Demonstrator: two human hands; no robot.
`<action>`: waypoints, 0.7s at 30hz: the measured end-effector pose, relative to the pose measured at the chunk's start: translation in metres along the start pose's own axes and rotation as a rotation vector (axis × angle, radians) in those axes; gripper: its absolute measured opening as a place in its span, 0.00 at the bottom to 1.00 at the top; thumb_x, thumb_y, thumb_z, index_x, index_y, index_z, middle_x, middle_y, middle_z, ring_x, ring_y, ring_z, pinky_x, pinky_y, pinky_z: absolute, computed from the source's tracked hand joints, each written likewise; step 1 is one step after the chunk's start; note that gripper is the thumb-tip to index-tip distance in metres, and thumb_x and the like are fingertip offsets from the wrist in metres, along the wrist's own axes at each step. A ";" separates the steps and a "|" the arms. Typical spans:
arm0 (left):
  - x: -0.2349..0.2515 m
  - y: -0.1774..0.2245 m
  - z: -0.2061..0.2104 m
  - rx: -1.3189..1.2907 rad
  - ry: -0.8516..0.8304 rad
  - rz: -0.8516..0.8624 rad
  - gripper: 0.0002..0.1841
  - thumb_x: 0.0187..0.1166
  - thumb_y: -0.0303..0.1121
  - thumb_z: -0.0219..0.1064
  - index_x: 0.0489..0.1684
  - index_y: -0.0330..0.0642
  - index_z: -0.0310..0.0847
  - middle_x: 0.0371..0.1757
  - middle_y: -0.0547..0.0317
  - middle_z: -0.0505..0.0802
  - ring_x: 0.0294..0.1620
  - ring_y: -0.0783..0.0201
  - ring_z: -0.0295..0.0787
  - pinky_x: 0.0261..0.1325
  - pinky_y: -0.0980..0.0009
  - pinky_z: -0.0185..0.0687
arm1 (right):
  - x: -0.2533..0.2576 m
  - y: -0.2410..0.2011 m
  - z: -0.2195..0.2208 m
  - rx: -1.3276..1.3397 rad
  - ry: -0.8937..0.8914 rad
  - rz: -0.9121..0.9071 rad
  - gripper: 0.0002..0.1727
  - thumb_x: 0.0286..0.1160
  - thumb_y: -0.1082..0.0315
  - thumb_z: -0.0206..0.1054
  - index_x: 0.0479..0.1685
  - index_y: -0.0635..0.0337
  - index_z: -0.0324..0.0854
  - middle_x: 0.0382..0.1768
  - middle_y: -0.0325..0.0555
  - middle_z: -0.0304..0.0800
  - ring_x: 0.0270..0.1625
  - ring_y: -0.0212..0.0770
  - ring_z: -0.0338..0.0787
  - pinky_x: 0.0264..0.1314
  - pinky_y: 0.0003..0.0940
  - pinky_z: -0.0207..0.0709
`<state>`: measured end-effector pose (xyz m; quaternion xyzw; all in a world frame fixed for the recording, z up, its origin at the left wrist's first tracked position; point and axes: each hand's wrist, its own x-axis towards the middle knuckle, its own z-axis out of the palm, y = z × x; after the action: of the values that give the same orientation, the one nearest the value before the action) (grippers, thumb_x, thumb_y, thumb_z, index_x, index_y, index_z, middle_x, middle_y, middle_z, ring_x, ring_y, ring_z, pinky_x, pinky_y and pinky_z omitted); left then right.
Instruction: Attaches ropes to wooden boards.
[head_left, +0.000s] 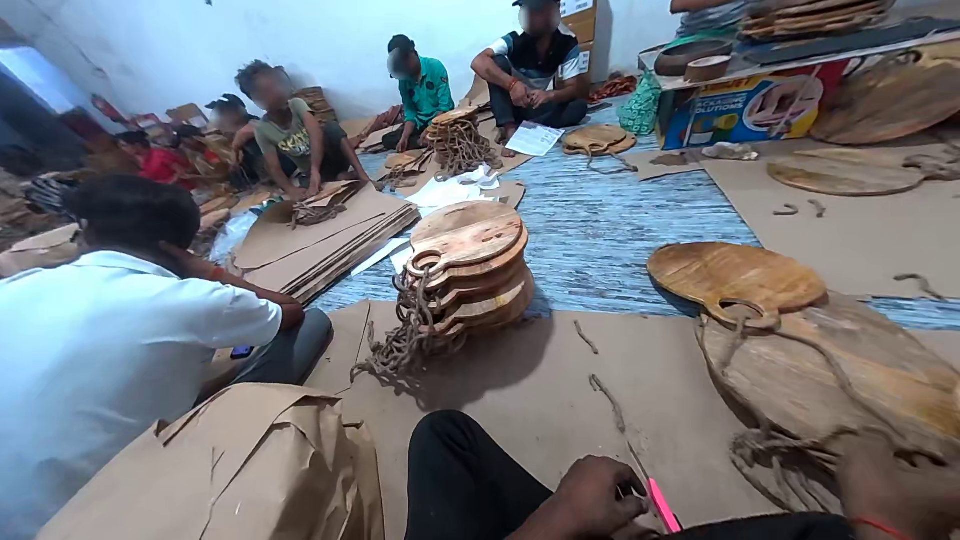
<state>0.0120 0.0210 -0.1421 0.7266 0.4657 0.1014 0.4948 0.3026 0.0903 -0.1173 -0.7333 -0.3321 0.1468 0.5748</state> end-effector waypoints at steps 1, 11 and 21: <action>0.000 0.000 0.000 -0.005 0.008 -0.013 0.17 0.88 0.36 0.61 0.63 0.31 0.85 0.54 0.38 0.93 0.55 0.44 0.92 0.66 0.45 0.82 | 0.002 0.019 0.005 -0.023 -0.122 -0.108 0.35 0.80 0.71 0.64 0.84 0.76 0.57 0.79 0.79 0.66 0.78 0.69 0.74 0.79 0.57 0.70; 0.000 0.001 -0.014 0.072 0.102 -0.267 0.17 0.89 0.40 0.60 0.65 0.41 0.86 0.58 0.48 0.94 0.59 0.53 0.92 0.69 0.51 0.83 | -0.026 0.041 0.037 -0.973 -1.249 -0.136 0.19 0.79 0.50 0.70 0.47 0.57 0.92 0.47 0.57 0.94 0.55 0.61 0.91 0.59 0.69 0.79; -0.001 0.001 -0.024 0.007 0.309 -0.394 0.15 0.89 0.39 0.61 0.57 0.40 0.88 0.49 0.47 0.94 0.50 0.51 0.93 0.60 0.47 0.85 | -0.064 0.033 0.060 -1.191 -1.536 -0.192 0.33 0.70 0.33 0.70 0.42 0.60 0.90 0.45 0.57 0.92 0.53 0.60 0.91 0.55 0.67 0.80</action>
<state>-0.0026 0.0356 -0.1293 0.5992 0.6690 0.1112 0.4255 0.2301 0.0898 -0.1768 -0.5783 -0.6944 0.3454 -0.2532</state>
